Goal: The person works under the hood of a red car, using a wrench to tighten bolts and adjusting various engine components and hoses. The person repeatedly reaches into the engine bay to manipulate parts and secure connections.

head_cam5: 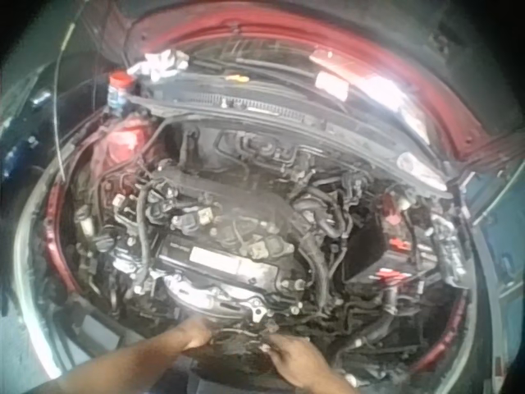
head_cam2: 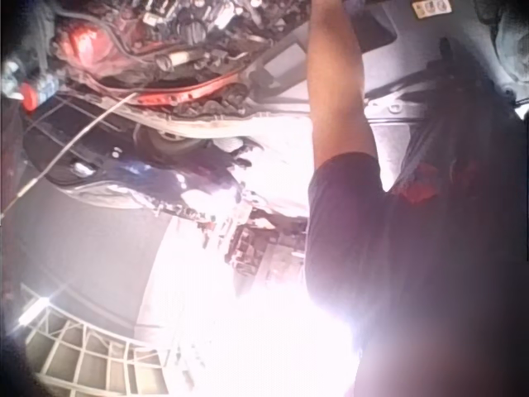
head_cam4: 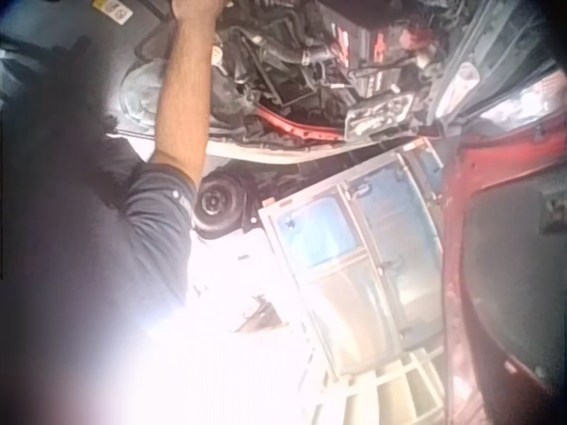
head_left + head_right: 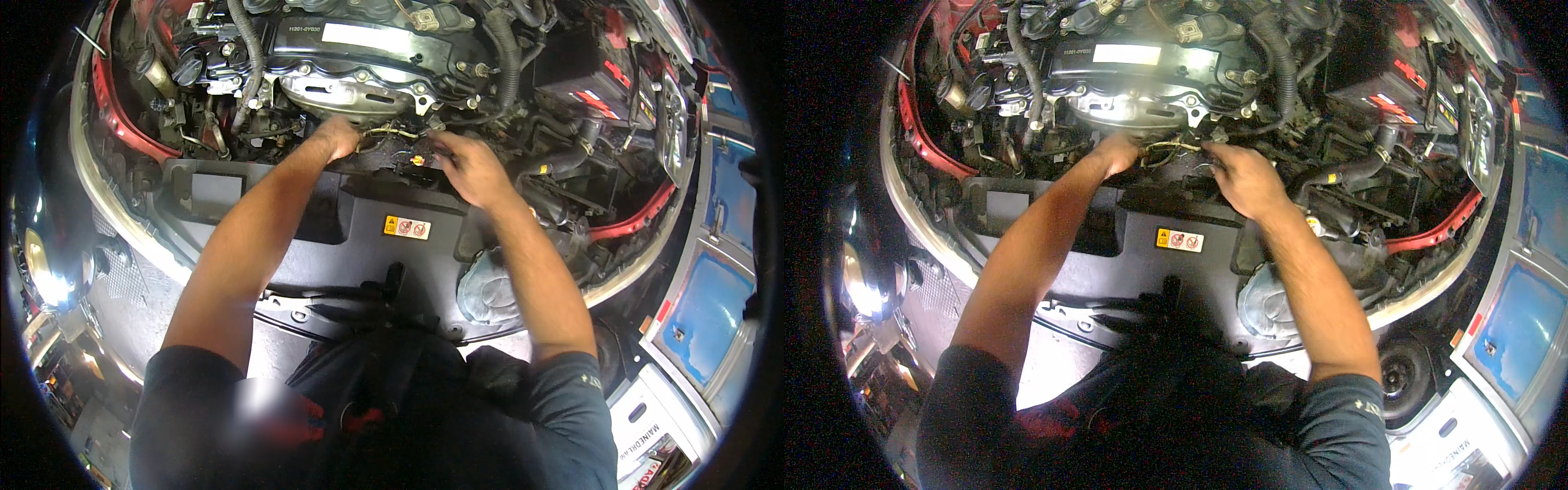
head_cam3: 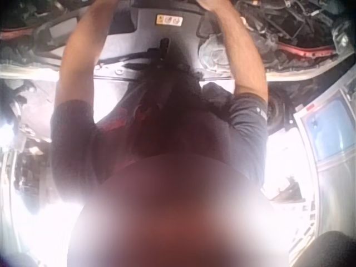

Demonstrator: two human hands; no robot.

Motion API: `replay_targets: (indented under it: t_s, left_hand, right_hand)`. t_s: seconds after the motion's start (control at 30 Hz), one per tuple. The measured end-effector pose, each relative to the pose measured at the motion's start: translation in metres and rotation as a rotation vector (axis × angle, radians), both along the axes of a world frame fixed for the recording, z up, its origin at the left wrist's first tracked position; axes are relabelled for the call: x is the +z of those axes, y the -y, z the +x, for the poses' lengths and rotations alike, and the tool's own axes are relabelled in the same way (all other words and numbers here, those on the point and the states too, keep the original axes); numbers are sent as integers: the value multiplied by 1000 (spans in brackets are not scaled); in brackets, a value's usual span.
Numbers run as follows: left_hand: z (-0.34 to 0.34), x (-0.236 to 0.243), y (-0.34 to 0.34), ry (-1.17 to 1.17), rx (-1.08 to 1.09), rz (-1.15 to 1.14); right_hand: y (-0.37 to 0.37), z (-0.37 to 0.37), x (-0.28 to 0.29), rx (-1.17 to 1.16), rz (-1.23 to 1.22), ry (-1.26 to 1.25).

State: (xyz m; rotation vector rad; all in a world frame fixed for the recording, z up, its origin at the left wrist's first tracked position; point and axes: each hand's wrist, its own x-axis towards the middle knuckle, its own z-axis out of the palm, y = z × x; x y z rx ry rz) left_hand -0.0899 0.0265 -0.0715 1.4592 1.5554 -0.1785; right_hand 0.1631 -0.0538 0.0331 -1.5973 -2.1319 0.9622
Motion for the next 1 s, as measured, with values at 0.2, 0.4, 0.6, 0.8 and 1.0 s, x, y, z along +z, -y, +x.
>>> replay_targets:
  t_s: [0.2, 0.4, 0.6, 0.8, 1.0]
  left_hand:
    - [-8, 5, 0, 43, -100, 19]
    - [-12, 9, -1, 229, 10, -101]
    - [-15, -9, -13, 299, 38, -294]
    - [-4, 16, -7, 81, -159, -43]
    - [-12, 83, 4, -186, -525, 204]
  right_hand:
    - [94, 41, 59, 38, 268, 159]
    - [160, 47, 47, -113, 372, 220]
    - [171, 46, 34, -152, 427, 238]
    - [171, 45, 38, -139, 430, 244]
    - [172, 43, 34, -137, 396, 309]
